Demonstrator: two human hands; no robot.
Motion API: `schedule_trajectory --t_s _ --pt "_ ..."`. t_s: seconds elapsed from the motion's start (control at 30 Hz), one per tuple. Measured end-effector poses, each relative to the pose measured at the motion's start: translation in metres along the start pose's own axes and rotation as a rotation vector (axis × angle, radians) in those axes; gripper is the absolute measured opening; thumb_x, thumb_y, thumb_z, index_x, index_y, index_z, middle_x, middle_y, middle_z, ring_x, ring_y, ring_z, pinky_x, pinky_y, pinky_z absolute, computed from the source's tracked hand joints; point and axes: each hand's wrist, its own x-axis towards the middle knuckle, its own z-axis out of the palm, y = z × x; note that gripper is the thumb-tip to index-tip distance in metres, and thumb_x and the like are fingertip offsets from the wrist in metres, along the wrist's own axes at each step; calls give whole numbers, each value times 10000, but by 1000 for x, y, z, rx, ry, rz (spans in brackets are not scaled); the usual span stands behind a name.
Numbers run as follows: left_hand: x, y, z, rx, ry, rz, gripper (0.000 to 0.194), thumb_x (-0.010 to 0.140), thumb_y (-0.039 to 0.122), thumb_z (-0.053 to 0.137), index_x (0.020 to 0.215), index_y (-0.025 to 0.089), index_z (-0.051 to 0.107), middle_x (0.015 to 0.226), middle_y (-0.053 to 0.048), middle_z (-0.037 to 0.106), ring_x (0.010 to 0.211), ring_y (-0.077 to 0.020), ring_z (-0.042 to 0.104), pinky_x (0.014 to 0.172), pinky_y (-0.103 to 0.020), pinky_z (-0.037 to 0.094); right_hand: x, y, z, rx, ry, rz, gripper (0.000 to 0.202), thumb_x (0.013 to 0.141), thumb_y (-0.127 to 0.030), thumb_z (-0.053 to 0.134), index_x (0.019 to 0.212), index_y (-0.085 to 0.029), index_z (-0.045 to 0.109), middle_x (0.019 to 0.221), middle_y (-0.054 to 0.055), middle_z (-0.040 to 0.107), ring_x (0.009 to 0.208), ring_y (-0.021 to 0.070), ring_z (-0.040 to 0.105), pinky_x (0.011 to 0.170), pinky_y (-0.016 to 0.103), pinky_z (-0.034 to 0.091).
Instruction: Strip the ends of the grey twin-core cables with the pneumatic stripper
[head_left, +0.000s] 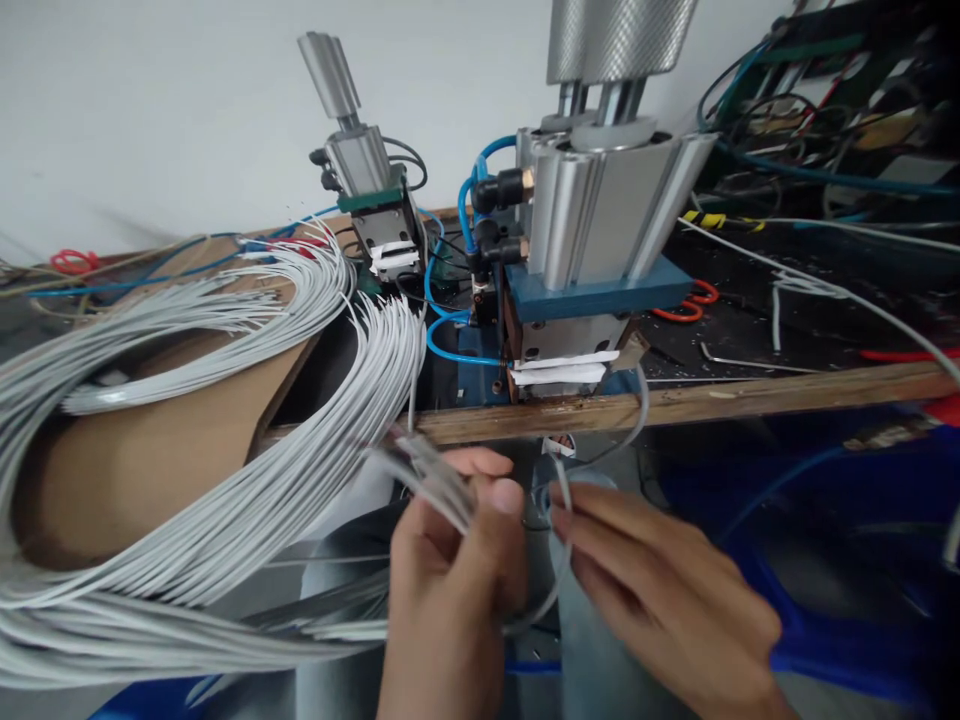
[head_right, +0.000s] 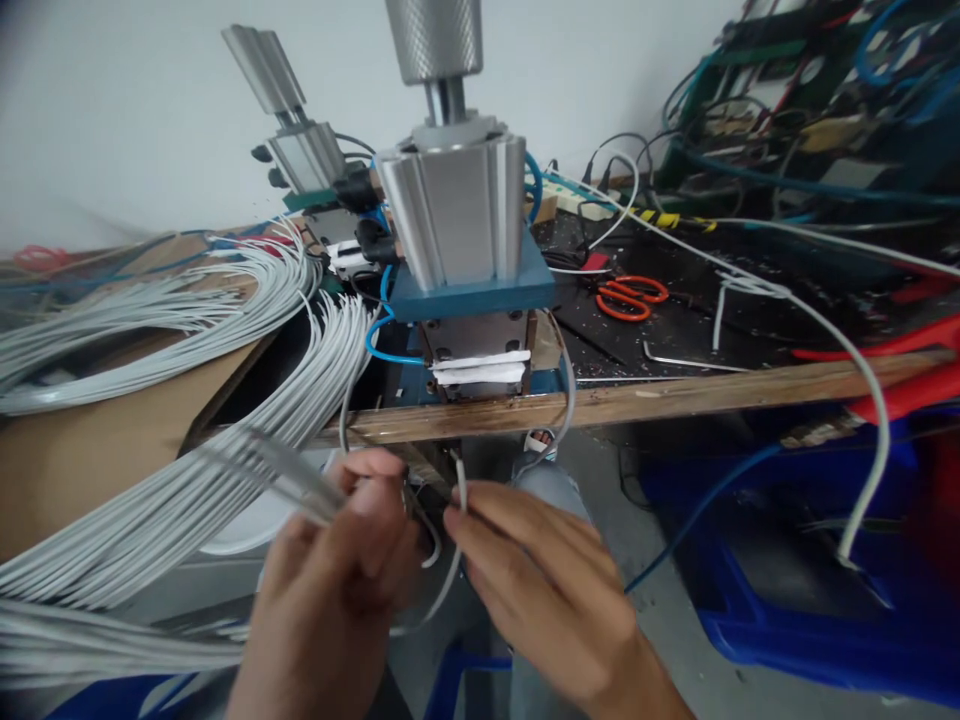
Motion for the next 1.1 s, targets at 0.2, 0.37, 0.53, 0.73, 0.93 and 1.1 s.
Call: schedule_trajectory --t_s 0.2,0.37,0.53,0.73,0.93,1.1 --pt "-11 44 35 -111 75 55 144 870 264 566 761 229 653 476 63 353 393 -53 191 376 -184 221 35 19 5 -218 170 -136 361 788 12 671 1091 -185 685 1000 35 774 902 119 727 846 201 552" --pt "-11 47 50 -166 81 143 139 862 284 539 761 217 607 497 81 320 426 -63 116 391 -196 142 44 20 14 -182 217 -117 327 800 -9 661 1078 -179 693 982 36 772 894 120 721 820 216 562" --pt "-7 48 51 -224 48 138 136 783 338 573 795 215 627 510 85 276 426 -62 127 396 -200 135 47 20 15 -198 220 -85 253 815 -42 661 1033 -161 710 937 42 778 876 103 717 777 216 554" --pt "-8 56 56 -213 44 118 103 780 272 651 716 221 588 509 92 153 426 -73 97 400 -217 95 52 17 15 -180 199 -65 211 840 -60 641 1022 -141 709 940 37 773 893 74 704 820 180 531" --pt "-8 65 47 -231 -85 34 144 764 283 713 684 218 612 396 78 392 339 -78 287 399 -280 125 56 13 13 -186 164 -56 187 864 -63 609 1012 -132 699 951 34 763 901 65 691 854 173 513" --pt "-7 67 44 -264 -114 7 164 770 299 722 655 230 628 377 71 409 315 -82 319 391 -291 137 57 12 13 -193 160 -43 176 875 -83 605 1016 -129 701 960 33 762 906 53 684 875 151 487"
